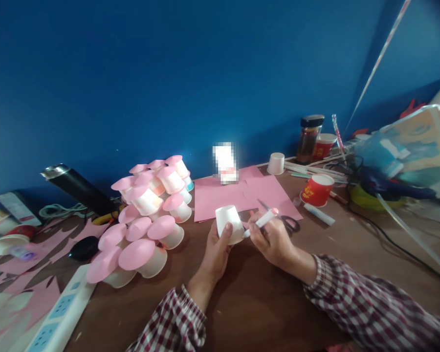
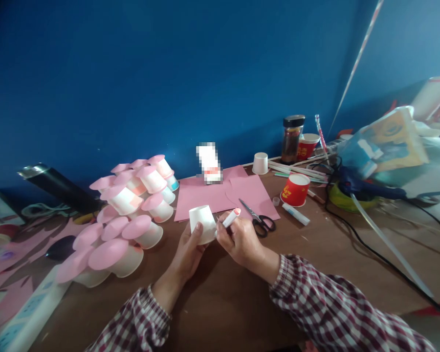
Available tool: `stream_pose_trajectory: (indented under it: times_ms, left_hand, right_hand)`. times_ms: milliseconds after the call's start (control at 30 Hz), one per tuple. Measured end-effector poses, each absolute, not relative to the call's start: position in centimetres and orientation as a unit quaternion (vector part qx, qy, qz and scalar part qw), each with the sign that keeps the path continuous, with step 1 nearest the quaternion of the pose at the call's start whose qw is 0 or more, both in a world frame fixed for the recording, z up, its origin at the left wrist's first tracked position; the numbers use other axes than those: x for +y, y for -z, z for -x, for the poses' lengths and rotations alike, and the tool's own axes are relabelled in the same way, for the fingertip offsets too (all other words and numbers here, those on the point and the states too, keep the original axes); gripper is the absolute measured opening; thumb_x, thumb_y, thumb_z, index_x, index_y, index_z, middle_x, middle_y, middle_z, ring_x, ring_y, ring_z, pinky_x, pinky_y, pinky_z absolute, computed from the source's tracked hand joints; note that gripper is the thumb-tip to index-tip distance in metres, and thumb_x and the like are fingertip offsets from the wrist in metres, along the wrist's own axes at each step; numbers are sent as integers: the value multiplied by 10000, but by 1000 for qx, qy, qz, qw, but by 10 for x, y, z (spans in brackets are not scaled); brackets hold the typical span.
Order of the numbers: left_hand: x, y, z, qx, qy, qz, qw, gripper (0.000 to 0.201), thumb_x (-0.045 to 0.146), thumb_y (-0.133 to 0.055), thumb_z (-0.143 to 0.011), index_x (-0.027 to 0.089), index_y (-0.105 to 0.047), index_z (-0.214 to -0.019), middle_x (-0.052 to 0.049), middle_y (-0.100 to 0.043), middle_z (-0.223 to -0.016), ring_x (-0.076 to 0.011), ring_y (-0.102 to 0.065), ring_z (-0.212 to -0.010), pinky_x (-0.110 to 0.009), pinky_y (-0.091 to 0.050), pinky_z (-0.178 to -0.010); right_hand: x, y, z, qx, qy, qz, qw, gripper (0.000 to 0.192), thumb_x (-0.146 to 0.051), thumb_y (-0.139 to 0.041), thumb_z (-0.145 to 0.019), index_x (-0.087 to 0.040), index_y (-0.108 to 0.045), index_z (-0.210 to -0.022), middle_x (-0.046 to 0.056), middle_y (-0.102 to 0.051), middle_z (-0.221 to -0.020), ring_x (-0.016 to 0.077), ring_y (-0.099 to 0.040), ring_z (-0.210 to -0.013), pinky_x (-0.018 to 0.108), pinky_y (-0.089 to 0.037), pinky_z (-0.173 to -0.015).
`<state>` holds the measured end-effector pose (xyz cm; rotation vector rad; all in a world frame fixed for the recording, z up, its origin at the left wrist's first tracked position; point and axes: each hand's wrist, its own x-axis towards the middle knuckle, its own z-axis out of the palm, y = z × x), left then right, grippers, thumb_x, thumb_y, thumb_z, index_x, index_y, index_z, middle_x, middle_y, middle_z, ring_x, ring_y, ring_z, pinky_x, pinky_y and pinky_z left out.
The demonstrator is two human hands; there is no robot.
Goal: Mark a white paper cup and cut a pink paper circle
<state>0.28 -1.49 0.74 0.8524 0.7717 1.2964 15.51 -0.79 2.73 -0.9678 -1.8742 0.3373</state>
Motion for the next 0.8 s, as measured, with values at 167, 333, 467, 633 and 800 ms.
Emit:
stream_pose_trajectory:
  times_ms: [167, 333, 467, 633, 800]
  left_hand:
    - [-16, -6, -3, 336, -563, -379, 653, 357, 366, -591, -835, 149, -554, -1116, -100, -652, -1026, -213, -616, -919, -341, -454, -823]
    - [-16, -6, -4, 345, -557, -381, 653, 372, 382, -584, -836, 140, -561, -1117, -110, -646, -1040, -227, -610, -937, -351, -456, -825]
    - [-16, -7, -3, 347, -560, -377, 652, 345, 381, -569, -847, 137, -571, -1091, -102, -654, -1005, -212, -614, -900, -332, -462, -797]
    - [-16, -10, -2, 333, -559, -378, 658, 317, 391, -531, -866, 127, -609, -1024, -97, -663, -981, -196, -620, -852, -306, -467, -765]
    - [-16, -10, -2, 337, -563, -362, 662, 335, 399, -599, -819, 147, -605, -1040, -94, -664, -1002, -212, -626, -880, -337, -464, -807]
  right_hand:
    - [-6, -26, -155, -754, -147, 408, 494, 140, -200, -436, -883, -170, -548, -803, 39, -632, -665, 152, -588, -575, 255, -441, -588]
    - [-7, -26, -155, -748, -152, 411, 498, 135, -205, -442, -886, -177, -543, -800, 30, -625, -664, 153, -588, -588, 261, -449, -612]
    - [-6, -26, -155, -753, -163, 404, 493, 129, -207, -444, -883, -178, -528, -790, 16, -592, -634, 141, -560, -553, 253, -438, -584]
    - [-4, -27, -154, -760, -182, 398, 481, 136, -221, -439, -880, -178, -504, -768, 16, -576, -623, 137, -546, -538, 245, -422, -547]
    - [-6, -27, -154, -755, -188, 396, 488, 124, -219, -439, -882, -171, -515, -797, 12, -580, -618, 129, -540, -521, 237, -420, -536]
